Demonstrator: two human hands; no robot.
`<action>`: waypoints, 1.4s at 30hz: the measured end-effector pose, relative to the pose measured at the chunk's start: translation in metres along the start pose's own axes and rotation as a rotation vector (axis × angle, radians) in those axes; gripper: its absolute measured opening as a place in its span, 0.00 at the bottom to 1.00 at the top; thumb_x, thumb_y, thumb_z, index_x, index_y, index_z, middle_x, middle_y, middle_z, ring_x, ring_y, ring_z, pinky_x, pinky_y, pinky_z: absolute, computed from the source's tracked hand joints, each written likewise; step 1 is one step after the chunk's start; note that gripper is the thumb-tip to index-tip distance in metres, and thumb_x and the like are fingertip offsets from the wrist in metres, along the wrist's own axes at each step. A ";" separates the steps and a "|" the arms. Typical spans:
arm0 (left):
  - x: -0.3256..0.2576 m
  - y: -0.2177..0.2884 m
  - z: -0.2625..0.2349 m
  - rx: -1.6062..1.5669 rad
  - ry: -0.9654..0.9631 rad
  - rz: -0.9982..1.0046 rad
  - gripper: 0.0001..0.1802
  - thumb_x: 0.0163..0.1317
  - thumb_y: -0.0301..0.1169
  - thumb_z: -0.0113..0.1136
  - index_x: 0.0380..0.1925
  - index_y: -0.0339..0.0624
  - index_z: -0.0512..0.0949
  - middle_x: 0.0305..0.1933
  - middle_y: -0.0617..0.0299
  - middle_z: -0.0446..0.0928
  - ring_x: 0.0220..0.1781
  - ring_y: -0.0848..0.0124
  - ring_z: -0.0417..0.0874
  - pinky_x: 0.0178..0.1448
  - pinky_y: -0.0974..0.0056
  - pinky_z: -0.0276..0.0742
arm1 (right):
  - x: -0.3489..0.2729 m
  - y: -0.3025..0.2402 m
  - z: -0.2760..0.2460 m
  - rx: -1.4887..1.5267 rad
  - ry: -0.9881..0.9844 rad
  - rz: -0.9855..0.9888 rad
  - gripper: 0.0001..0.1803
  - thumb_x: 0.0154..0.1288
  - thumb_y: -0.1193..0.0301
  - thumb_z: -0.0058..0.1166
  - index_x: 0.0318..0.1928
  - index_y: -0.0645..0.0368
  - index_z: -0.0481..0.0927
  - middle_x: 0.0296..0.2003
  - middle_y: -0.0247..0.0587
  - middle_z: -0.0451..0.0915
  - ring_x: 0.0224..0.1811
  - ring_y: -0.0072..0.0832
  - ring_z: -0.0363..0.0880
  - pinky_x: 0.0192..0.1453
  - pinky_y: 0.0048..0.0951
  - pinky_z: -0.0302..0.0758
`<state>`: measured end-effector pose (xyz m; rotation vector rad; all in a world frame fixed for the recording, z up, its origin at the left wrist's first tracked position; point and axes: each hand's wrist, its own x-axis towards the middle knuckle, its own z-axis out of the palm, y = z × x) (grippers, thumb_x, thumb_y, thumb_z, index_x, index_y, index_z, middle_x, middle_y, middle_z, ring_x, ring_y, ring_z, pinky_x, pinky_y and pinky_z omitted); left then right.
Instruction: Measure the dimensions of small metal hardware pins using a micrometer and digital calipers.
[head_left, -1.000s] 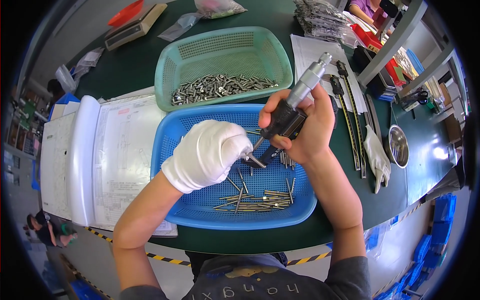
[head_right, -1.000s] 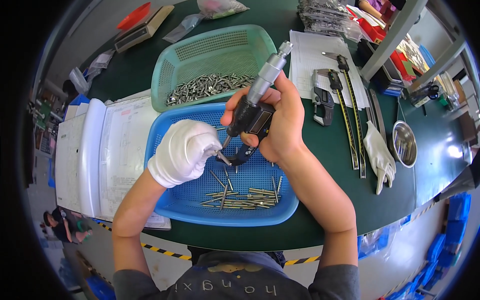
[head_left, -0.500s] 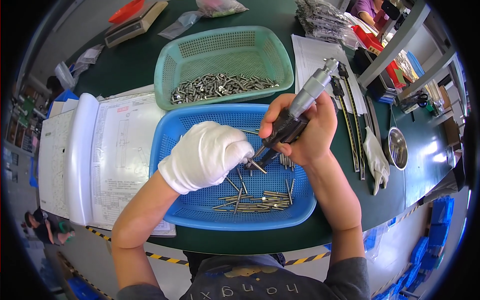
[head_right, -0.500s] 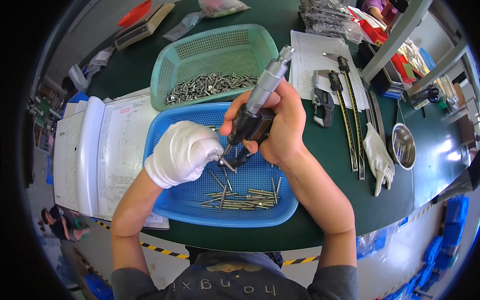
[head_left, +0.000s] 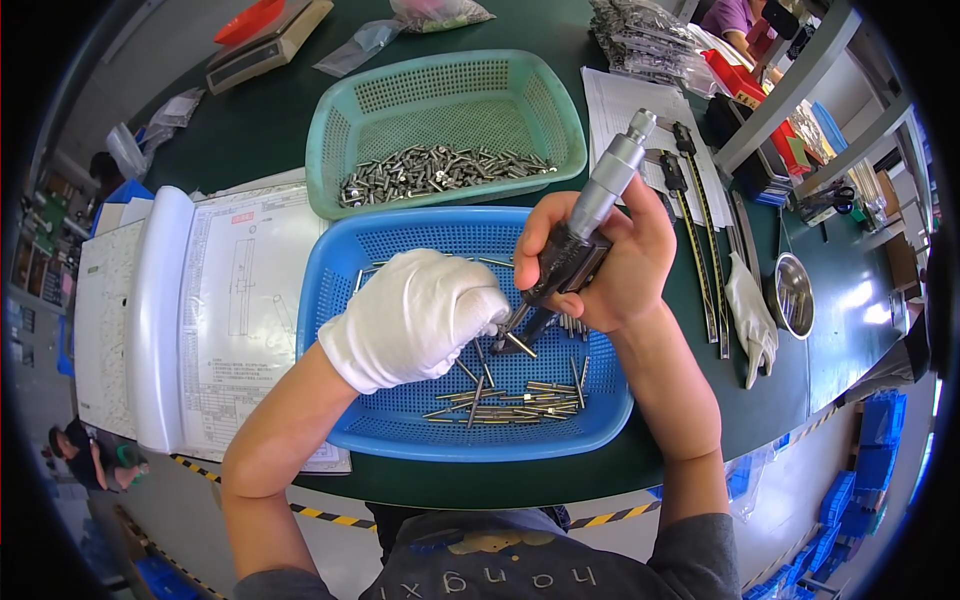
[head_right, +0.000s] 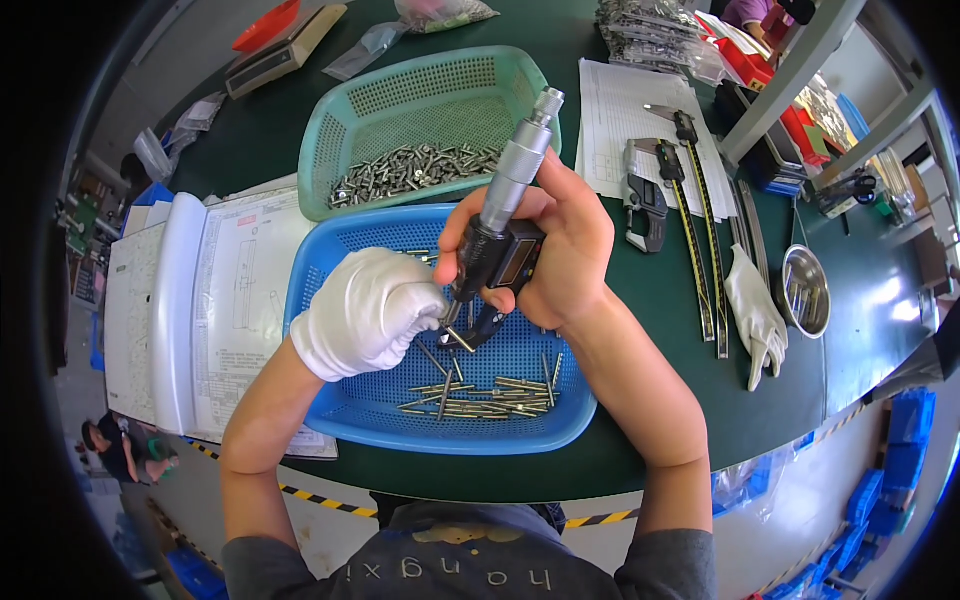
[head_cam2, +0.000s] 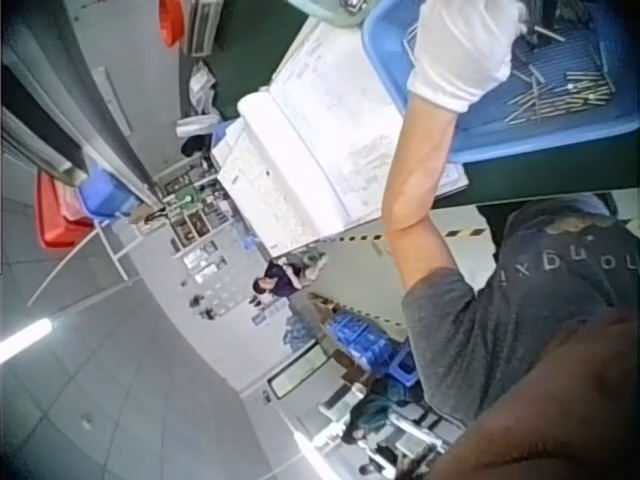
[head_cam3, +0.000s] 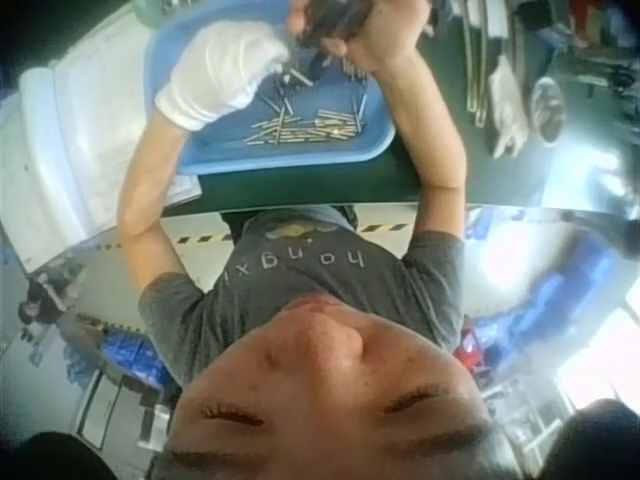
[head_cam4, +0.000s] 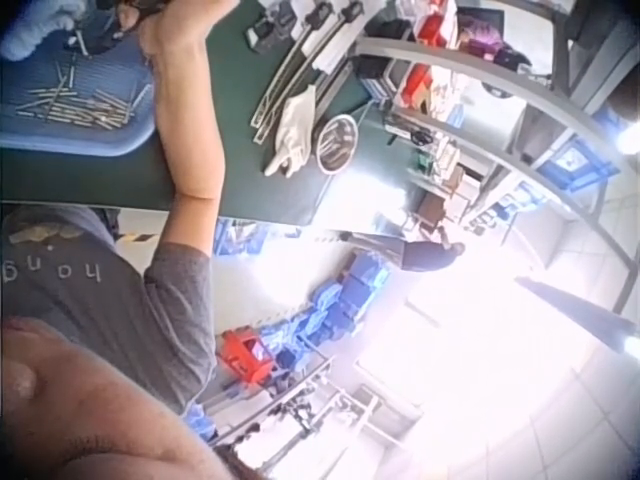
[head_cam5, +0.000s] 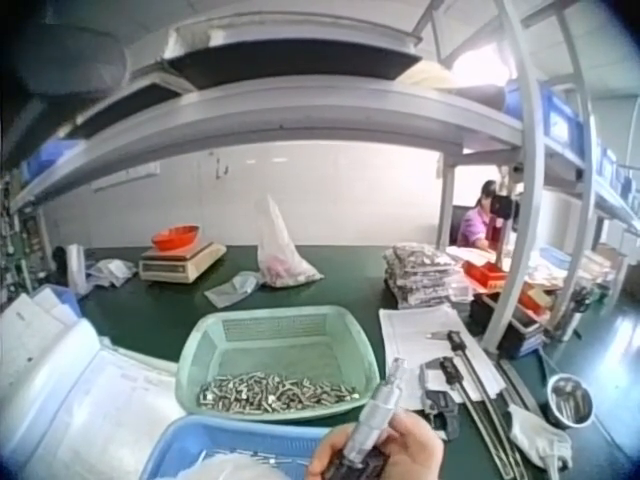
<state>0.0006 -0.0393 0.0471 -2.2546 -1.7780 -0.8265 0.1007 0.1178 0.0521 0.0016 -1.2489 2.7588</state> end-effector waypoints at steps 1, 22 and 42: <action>0.000 0.000 0.000 -0.001 -0.006 0.005 0.11 0.37 0.23 0.55 0.24 0.43 0.68 0.20 0.62 0.68 0.22 0.62 0.72 0.24 0.61 0.66 | 0.000 0.000 0.000 0.009 -0.016 -0.002 0.42 0.56 0.40 0.21 0.27 0.71 0.74 0.20 0.57 0.75 0.10 0.27 0.68 0.09 0.18 0.61; 0.001 0.002 -0.003 -0.108 -0.026 -0.073 0.07 0.45 0.25 0.55 0.26 0.43 0.69 0.24 0.60 0.70 0.25 0.61 0.73 0.28 0.61 0.67 | -0.001 0.001 0.003 -0.085 0.021 -0.066 0.38 0.56 0.41 0.30 0.26 0.67 0.74 0.20 0.49 0.76 0.10 0.22 0.67 0.10 0.16 0.59; -0.006 0.003 0.013 -1.169 0.067 -0.856 0.14 0.62 0.39 0.43 0.27 0.38 0.68 0.23 0.64 0.66 0.25 0.79 0.68 0.30 0.73 0.69 | 0.000 0.003 0.003 -0.074 0.127 -0.152 0.38 0.58 0.39 0.26 0.29 0.65 0.73 0.22 0.47 0.75 0.12 0.19 0.65 0.12 0.16 0.58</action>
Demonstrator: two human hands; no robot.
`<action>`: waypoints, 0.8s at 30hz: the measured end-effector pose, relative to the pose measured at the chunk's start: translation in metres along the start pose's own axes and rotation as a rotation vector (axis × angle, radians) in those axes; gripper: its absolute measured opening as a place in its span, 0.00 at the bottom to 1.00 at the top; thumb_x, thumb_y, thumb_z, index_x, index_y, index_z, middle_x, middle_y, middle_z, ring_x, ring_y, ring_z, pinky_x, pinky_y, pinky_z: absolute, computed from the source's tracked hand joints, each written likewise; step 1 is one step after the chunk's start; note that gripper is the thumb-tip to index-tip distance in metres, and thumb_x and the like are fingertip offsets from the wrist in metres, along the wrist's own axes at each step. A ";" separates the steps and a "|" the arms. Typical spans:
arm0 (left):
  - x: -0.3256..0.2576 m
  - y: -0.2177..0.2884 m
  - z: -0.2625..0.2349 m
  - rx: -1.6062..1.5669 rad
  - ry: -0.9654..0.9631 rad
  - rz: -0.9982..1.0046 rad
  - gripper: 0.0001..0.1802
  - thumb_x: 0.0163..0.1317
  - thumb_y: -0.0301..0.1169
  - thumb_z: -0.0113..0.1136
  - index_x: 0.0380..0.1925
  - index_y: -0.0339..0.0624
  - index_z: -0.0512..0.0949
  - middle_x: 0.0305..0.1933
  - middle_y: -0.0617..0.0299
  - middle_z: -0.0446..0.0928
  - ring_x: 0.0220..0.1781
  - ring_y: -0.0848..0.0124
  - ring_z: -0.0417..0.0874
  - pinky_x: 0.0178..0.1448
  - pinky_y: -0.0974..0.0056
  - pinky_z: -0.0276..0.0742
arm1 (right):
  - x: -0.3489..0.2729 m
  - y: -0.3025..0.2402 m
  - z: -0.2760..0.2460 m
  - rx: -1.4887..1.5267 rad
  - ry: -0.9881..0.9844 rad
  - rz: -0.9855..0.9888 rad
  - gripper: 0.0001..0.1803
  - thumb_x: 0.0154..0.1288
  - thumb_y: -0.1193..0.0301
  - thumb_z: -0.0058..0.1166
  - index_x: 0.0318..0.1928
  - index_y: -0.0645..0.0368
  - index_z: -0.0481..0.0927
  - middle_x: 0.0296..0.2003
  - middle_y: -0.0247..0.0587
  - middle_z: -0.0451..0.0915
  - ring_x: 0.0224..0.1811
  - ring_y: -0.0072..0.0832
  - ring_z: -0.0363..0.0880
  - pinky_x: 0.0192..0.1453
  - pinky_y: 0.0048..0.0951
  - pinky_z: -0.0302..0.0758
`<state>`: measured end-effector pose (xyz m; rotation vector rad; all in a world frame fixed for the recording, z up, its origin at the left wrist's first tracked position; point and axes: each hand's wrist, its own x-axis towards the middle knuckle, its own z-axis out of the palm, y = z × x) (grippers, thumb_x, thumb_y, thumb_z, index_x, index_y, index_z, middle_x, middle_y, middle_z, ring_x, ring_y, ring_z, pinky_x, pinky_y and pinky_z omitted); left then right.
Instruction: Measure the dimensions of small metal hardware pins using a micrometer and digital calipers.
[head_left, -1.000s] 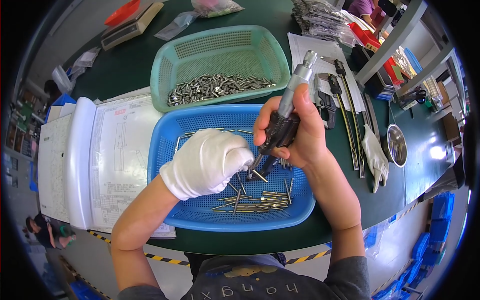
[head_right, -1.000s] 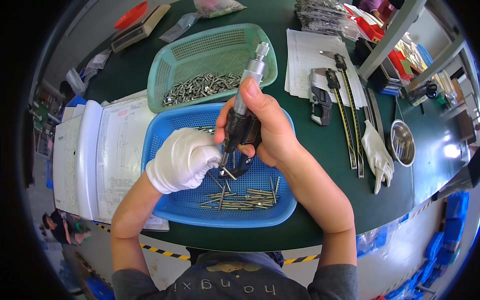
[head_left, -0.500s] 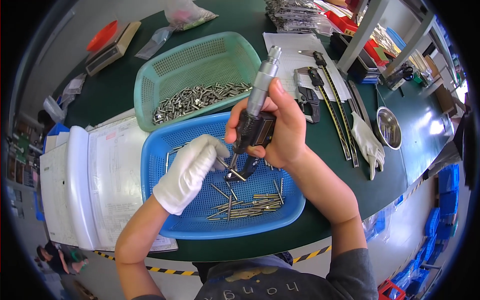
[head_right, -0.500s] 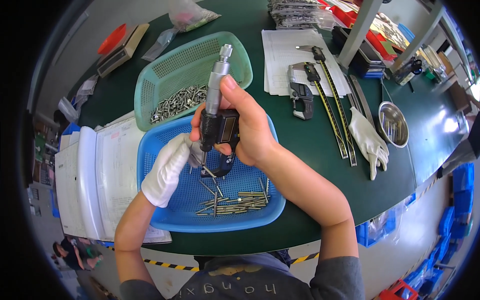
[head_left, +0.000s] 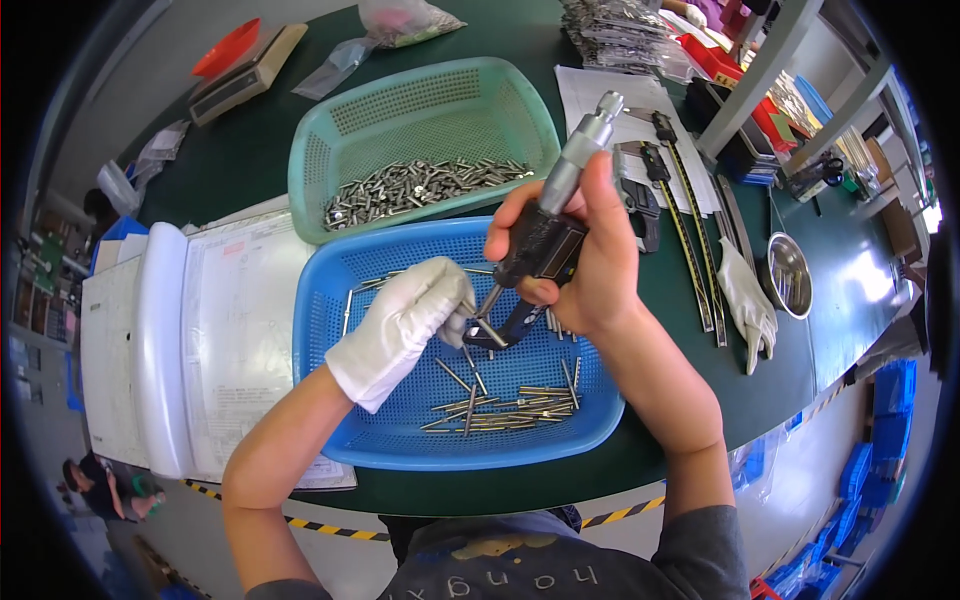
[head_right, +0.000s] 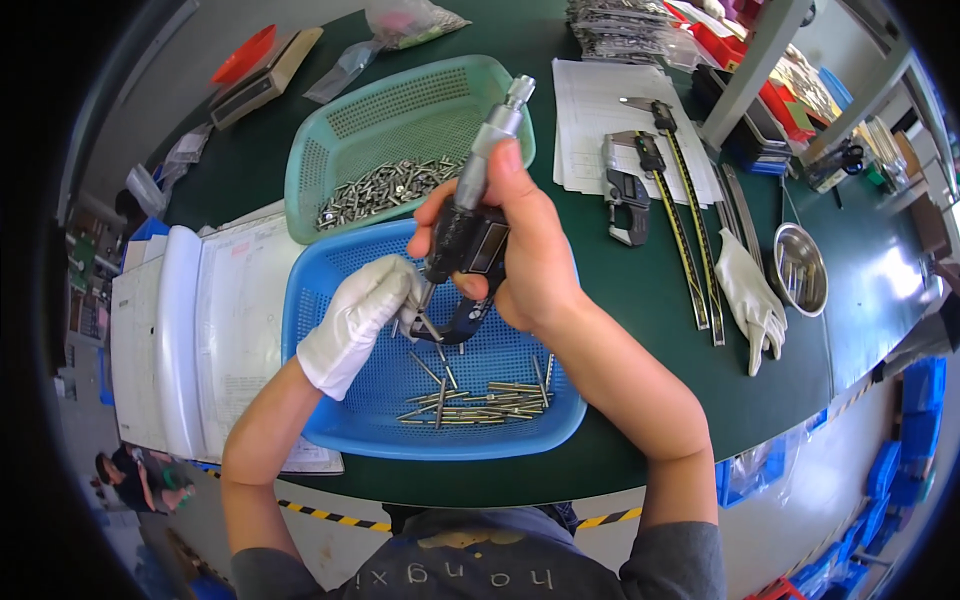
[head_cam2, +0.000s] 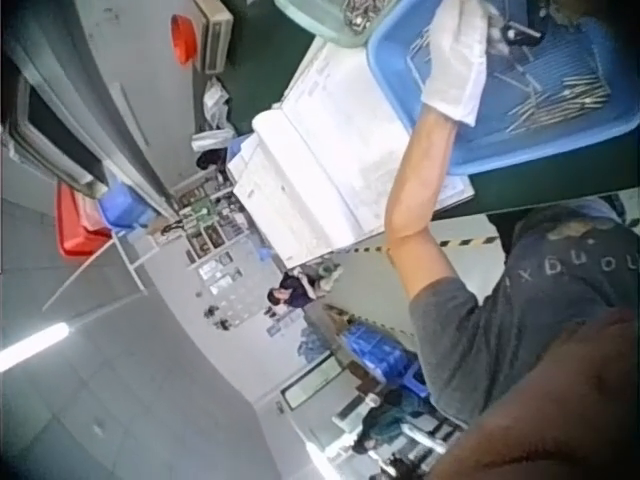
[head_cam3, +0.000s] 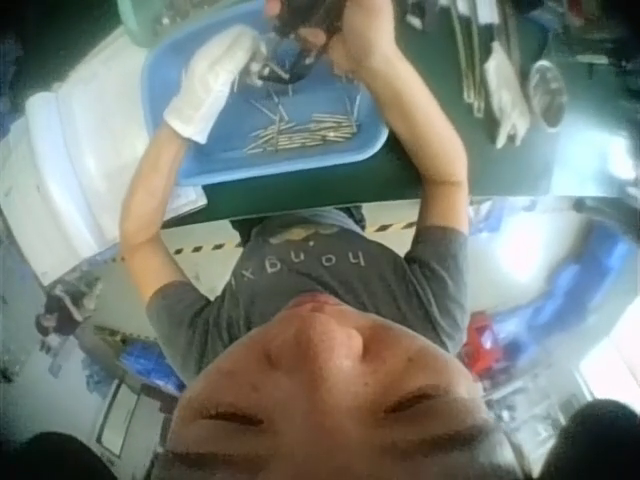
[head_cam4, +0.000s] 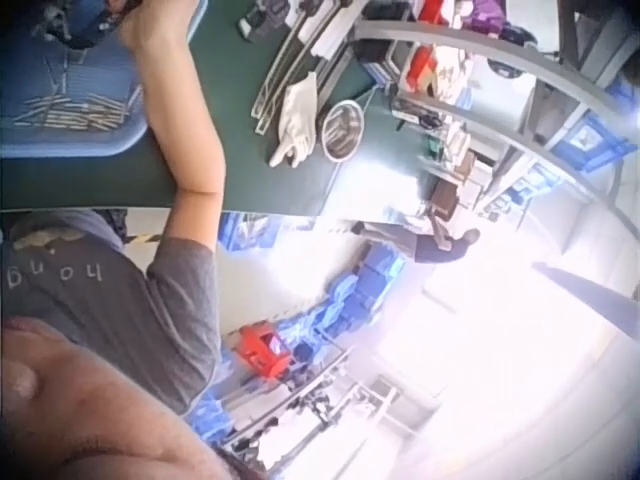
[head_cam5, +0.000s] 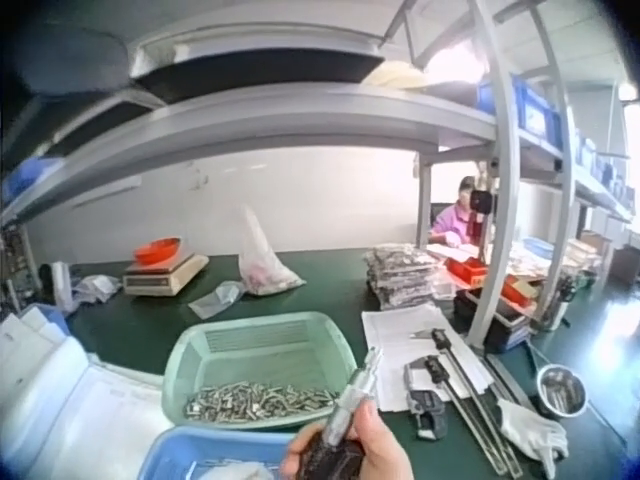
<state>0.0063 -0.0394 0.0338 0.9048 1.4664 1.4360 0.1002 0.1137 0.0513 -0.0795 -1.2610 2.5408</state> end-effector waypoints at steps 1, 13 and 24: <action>0.000 0.000 0.001 -0.038 0.000 -0.019 0.14 0.63 0.39 0.43 0.28 0.38 0.68 0.24 0.65 0.67 0.25 0.79 0.68 0.30 0.74 0.69 | 0.000 0.000 0.000 -0.001 -0.004 0.004 0.38 0.58 0.39 0.26 0.29 0.65 0.73 0.22 0.47 0.75 0.12 0.19 0.65 0.12 0.16 0.58; 0.001 0.001 0.000 -0.024 -0.059 -0.050 0.16 0.63 0.41 0.42 0.30 0.39 0.68 0.25 0.64 0.68 0.26 0.79 0.69 0.32 0.74 0.69 | -0.002 -0.002 -0.004 0.030 -0.016 -0.020 0.36 0.58 0.42 0.28 0.30 0.67 0.74 0.23 0.50 0.76 0.13 0.22 0.68 0.12 0.17 0.60; 0.000 0.002 -0.001 -0.034 -0.054 -0.100 0.20 0.62 0.47 0.41 0.29 0.40 0.69 0.26 0.65 0.69 0.27 0.78 0.71 0.34 0.73 0.68 | -0.001 0.000 -0.002 0.003 -0.028 -0.014 0.34 0.58 0.42 0.35 0.28 0.65 0.74 0.21 0.47 0.76 0.13 0.20 0.67 0.12 0.16 0.58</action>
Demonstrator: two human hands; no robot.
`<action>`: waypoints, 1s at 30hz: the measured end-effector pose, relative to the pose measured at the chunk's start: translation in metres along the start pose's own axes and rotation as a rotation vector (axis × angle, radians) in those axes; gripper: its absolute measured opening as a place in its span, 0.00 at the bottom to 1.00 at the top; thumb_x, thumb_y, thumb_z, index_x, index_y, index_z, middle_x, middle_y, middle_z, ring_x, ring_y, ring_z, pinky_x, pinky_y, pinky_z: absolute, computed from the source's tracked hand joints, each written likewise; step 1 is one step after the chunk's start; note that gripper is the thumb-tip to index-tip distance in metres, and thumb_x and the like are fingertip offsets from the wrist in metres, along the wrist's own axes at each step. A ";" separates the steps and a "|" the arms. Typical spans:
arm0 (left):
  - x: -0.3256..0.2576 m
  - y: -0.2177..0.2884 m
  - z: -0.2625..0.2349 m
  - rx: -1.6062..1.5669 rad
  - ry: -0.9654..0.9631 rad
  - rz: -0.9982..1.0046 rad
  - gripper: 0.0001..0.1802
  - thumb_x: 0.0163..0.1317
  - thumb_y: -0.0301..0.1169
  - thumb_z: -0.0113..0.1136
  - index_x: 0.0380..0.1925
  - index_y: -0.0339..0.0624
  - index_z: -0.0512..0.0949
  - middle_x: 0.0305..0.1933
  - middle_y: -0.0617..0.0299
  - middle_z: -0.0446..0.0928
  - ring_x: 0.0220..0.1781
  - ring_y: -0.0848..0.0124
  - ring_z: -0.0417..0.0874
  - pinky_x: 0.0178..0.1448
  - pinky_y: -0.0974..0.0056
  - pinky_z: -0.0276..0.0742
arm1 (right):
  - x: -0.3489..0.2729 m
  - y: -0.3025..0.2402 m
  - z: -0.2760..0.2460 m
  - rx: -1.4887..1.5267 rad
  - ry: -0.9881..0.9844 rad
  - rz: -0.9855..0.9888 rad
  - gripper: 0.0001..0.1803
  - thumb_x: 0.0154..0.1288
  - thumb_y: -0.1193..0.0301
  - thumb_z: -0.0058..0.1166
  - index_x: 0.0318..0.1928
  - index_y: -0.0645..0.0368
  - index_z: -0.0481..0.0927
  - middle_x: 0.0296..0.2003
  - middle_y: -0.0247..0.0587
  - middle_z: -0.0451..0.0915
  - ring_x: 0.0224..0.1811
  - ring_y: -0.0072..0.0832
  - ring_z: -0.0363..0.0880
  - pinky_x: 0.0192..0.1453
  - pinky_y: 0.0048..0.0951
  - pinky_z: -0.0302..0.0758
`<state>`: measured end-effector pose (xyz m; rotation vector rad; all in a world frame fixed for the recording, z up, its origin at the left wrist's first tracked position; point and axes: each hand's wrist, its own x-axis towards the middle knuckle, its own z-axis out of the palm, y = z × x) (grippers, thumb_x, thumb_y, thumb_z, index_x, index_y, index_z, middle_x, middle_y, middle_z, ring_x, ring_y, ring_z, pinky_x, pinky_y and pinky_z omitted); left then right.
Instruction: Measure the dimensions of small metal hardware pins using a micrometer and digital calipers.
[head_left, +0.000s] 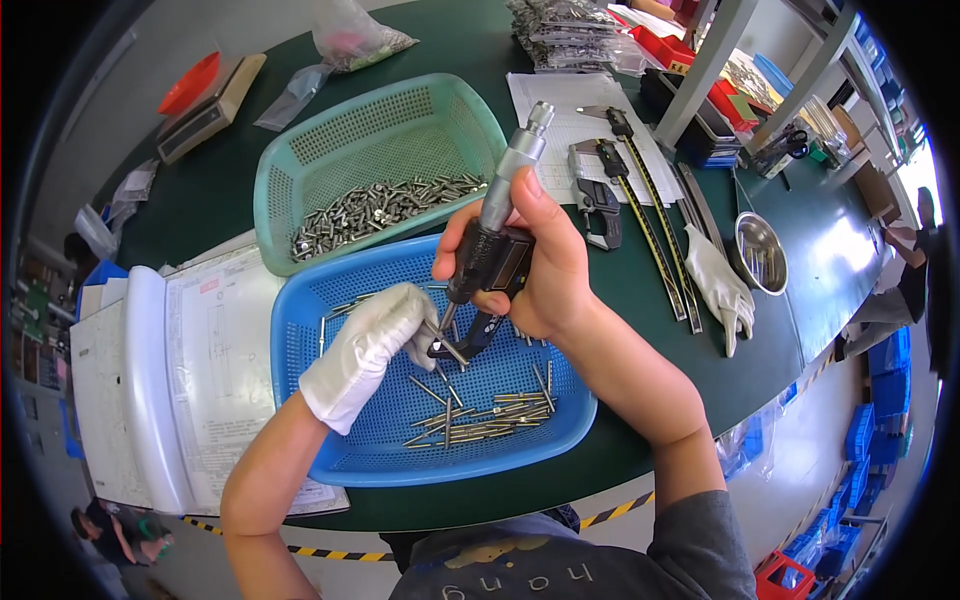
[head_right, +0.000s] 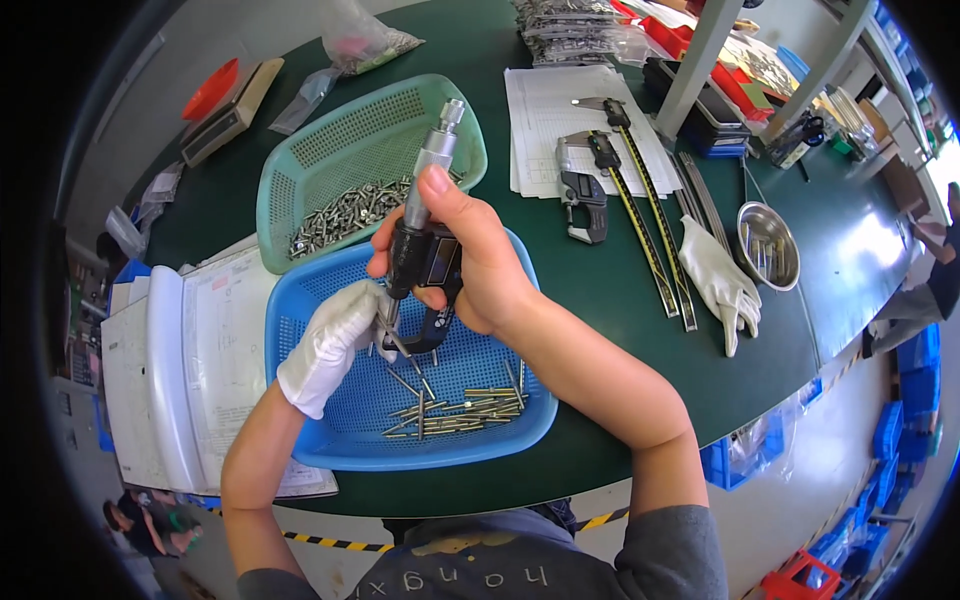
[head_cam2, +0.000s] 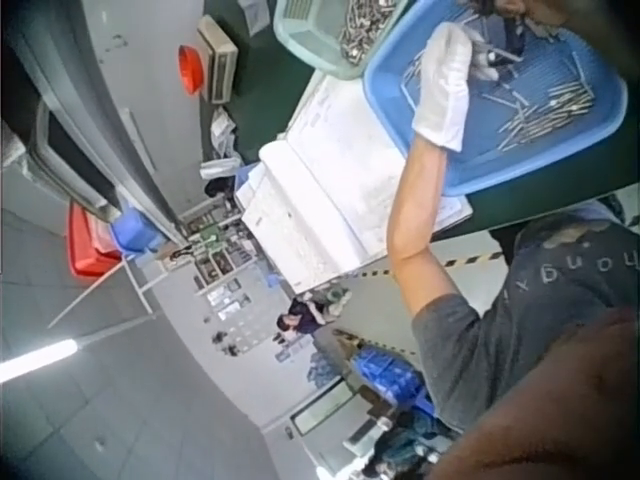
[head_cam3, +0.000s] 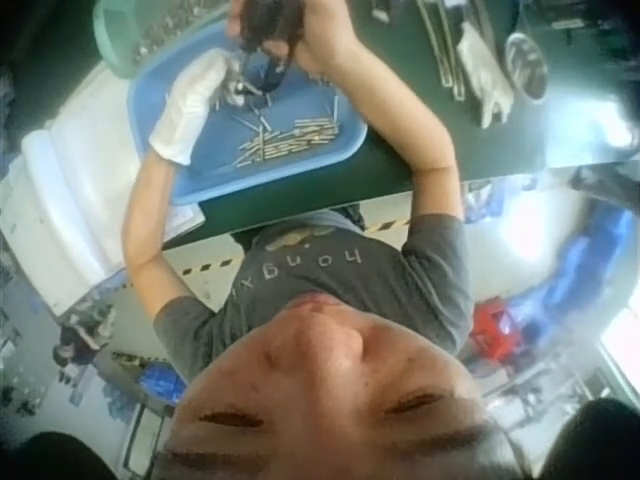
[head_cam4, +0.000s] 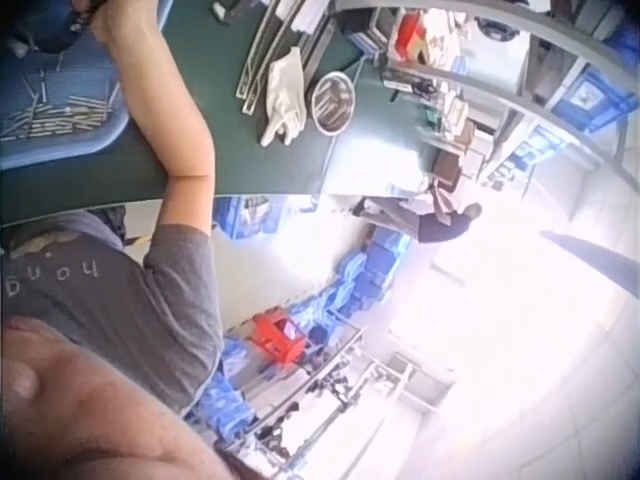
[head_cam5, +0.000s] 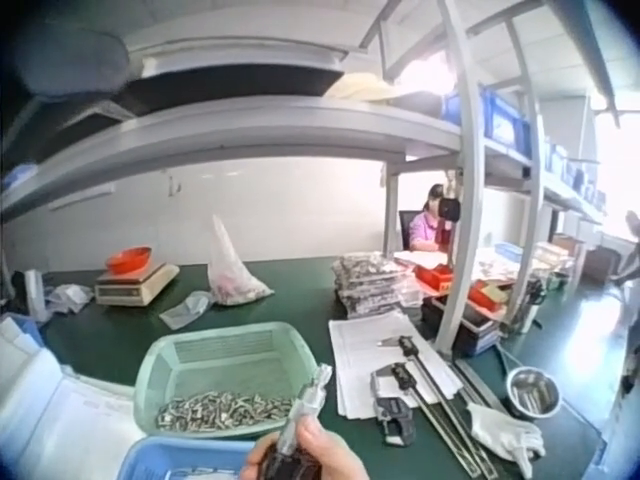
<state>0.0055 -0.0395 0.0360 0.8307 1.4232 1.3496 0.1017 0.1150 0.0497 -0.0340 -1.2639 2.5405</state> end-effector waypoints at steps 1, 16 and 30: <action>-0.001 0.000 0.000 0.025 0.009 -0.007 0.19 0.62 0.46 0.41 0.29 0.40 0.69 0.26 0.65 0.69 0.27 0.78 0.71 0.34 0.73 0.68 | 0.000 0.001 0.000 0.002 -0.003 0.004 0.34 0.58 0.42 0.35 0.28 0.65 0.74 0.21 0.47 0.76 0.13 0.20 0.67 0.12 0.16 0.58; -0.001 -0.001 -0.003 0.021 -0.038 0.004 0.18 0.62 0.45 0.43 0.28 0.40 0.67 0.25 0.64 0.68 0.25 0.77 0.71 0.33 0.74 0.69 | -0.001 0.000 0.005 0.048 -0.017 0.003 0.37 0.61 0.45 0.21 0.30 0.70 0.71 0.24 0.53 0.74 0.10 0.23 0.62 0.12 0.18 0.58; 0.000 -0.003 -0.003 -0.023 -0.069 -0.030 0.18 0.62 0.45 0.43 0.28 0.39 0.68 0.25 0.63 0.68 0.25 0.77 0.71 0.32 0.73 0.70 | -0.001 0.000 0.007 0.037 0.061 0.059 0.42 0.53 0.37 0.24 0.31 0.70 0.73 0.22 0.53 0.74 0.10 0.25 0.63 0.11 0.17 0.58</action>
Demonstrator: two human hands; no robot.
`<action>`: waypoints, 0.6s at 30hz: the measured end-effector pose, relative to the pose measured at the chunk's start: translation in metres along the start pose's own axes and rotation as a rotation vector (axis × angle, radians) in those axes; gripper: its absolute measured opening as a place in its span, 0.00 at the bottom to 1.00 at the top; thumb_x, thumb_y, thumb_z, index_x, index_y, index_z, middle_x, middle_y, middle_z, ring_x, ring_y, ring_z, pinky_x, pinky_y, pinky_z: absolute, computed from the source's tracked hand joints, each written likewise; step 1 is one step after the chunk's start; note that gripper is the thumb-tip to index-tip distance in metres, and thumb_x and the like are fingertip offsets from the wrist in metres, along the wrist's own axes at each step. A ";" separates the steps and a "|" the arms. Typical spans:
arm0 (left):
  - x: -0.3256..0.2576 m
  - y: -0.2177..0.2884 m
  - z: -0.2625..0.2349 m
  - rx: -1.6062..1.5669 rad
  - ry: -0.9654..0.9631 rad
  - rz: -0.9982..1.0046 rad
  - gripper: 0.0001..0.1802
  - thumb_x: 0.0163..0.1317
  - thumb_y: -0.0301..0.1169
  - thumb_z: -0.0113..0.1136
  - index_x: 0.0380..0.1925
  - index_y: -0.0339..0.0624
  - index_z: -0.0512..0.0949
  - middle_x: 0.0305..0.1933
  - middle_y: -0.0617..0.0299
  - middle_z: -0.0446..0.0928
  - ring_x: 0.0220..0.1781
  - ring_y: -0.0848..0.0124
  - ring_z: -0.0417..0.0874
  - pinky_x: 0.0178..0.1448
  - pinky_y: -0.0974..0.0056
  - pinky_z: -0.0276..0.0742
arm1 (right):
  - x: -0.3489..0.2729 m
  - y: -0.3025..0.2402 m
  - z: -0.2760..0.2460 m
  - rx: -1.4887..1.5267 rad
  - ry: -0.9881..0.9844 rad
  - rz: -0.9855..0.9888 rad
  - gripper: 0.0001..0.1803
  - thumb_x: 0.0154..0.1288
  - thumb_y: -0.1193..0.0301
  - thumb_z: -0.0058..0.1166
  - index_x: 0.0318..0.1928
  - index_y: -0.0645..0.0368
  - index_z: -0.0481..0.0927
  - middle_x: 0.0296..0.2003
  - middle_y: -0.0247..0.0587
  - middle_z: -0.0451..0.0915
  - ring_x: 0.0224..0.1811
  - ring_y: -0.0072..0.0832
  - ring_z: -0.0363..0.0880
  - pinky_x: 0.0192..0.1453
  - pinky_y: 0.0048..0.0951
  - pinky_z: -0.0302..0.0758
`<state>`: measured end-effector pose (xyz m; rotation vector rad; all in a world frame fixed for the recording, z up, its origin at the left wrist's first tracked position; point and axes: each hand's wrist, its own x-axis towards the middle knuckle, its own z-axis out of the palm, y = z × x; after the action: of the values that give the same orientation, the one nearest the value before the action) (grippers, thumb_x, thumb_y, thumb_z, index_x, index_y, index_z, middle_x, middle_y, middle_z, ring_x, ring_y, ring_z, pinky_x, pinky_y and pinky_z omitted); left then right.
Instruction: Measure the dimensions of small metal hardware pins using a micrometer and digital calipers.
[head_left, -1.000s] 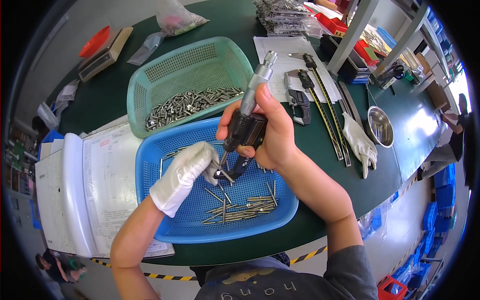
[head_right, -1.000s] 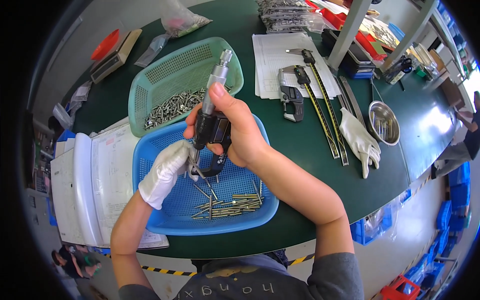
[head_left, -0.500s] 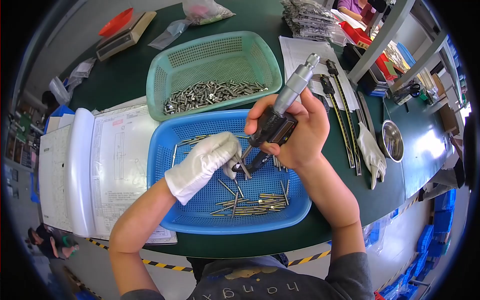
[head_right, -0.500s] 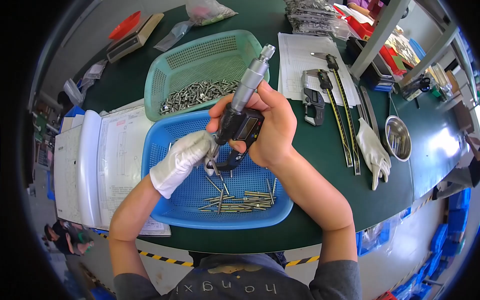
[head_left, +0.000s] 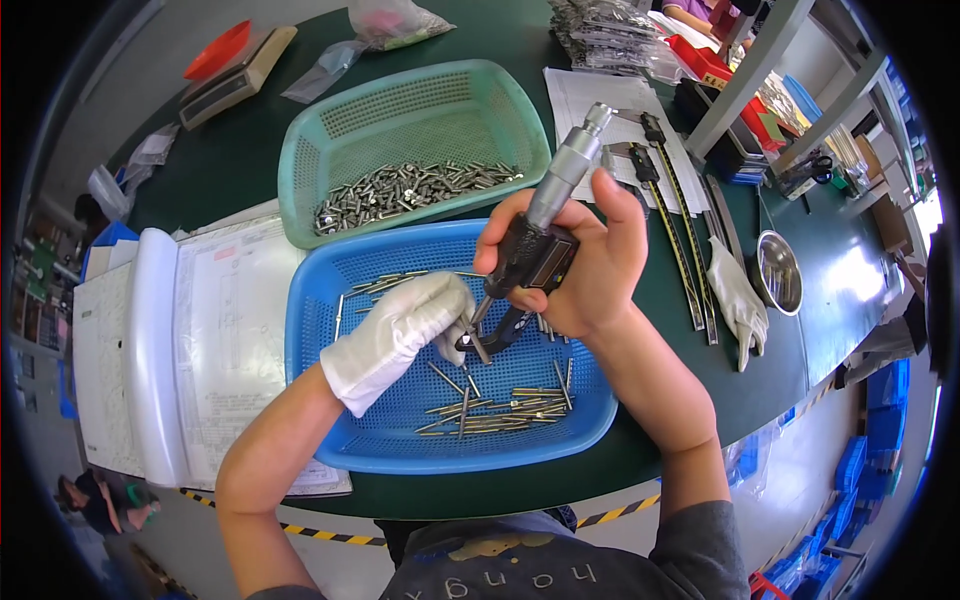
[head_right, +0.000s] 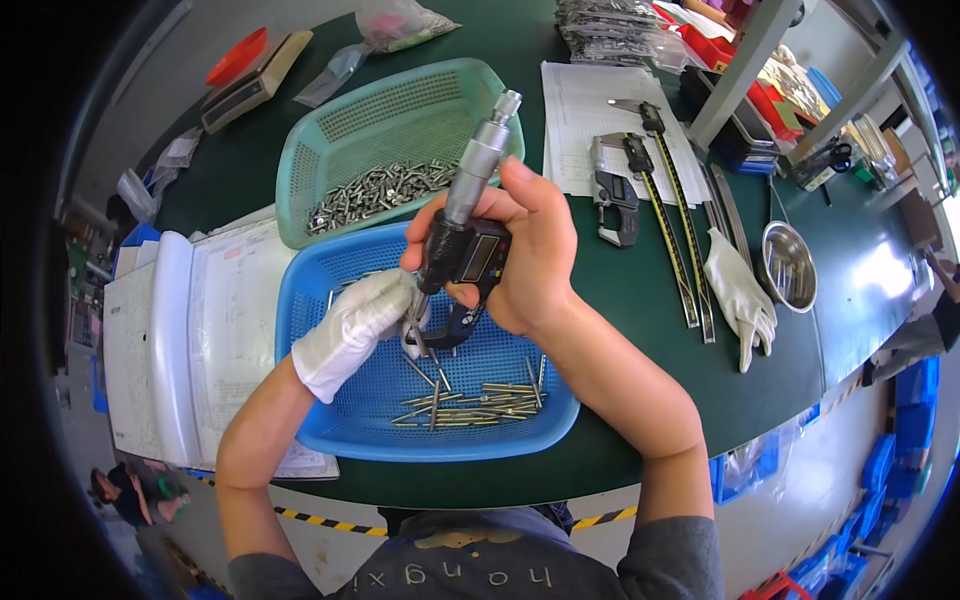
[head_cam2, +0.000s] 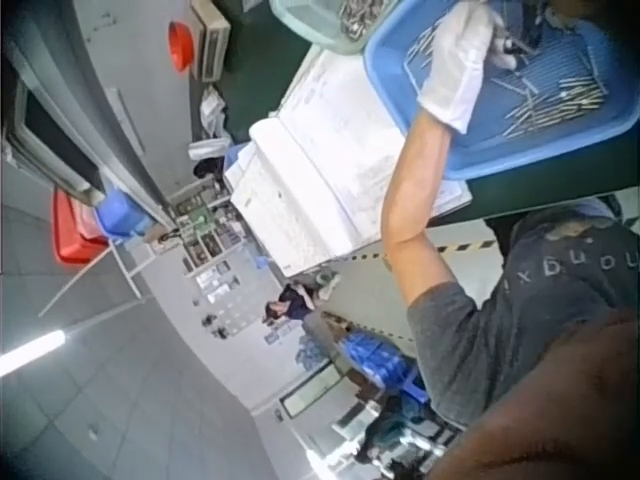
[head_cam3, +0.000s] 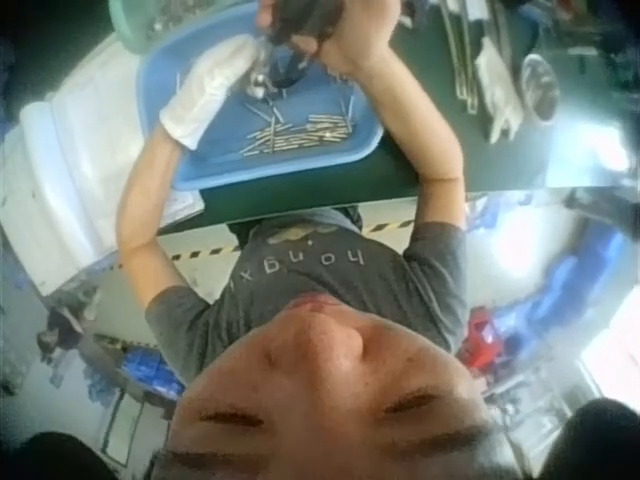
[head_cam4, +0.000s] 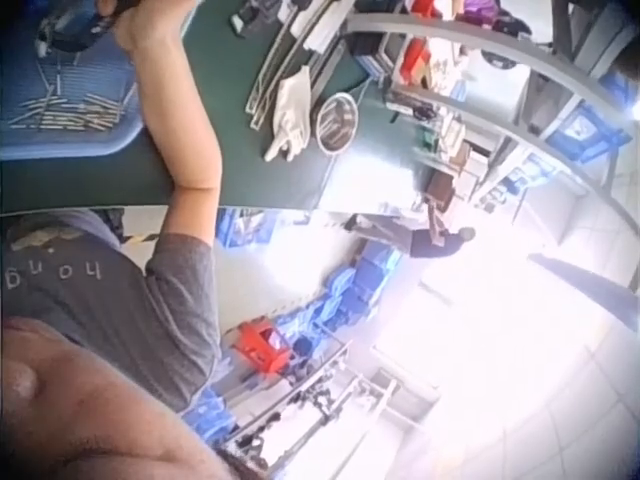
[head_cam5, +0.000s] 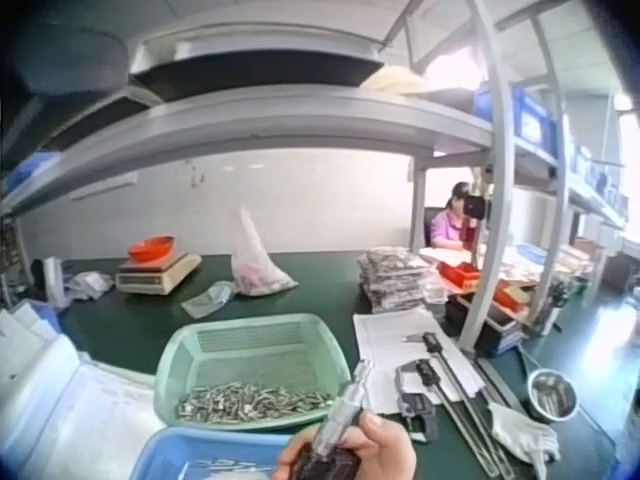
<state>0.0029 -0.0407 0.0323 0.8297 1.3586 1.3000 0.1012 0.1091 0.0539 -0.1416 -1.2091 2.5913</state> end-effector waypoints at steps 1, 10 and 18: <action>0.001 0.000 0.000 0.002 -0.011 0.000 0.18 0.62 0.45 0.43 0.28 0.39 0.68 0.25 0.63 0.68 0.25 0.77 0.71 0.32 0.73 0.70 | 0.000 -0.001 -0.001 -0.002 0.008 -0.008 0.42 0.53 0.37 0.24 0.31 0.70 0.73 0.22 0.53 0.74 0.10 0.25 0.63 0.11 0.17 0.58; 0.000 0.003 0.003 -0.025 0.015 -0.054 0.18 0.61 0.45 0.44 0.31 0.39 0.69 0.26 0.64 0.68 0.28 0.77 0.72 0.35 0.73 0.68 | 0.001 0.000 -0.002 -0.136 0.024 -0.030 0.40 0.58 0.38 0.25 0.28 0.66 0.73 0.22 0.50 0.75 0.10 0.21 0.65 0.09 0.16 0.58; 0.002 0.002 0.004 -0.045 0.083 -0.078 0.17 0.61 0.45 0.44 0.28 0.41 0.68 0.25 0.67 0.66 0.26 0.79 0.67 0.35 0.73 0.68 | 0.000 0.000 -0.003 -0.125 -0.013 -0.003 0.40 0.57 0.38 0.25 0.29 0.66 0.73 0.23 0.49 0.75 0.10 0.21 0.65 0.11 0.16 0.59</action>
<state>0.0057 -0.0370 0.0345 0.6923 1.4079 1.3119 0.1019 0.1112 0.0516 -0.1484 -1.3753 2.5173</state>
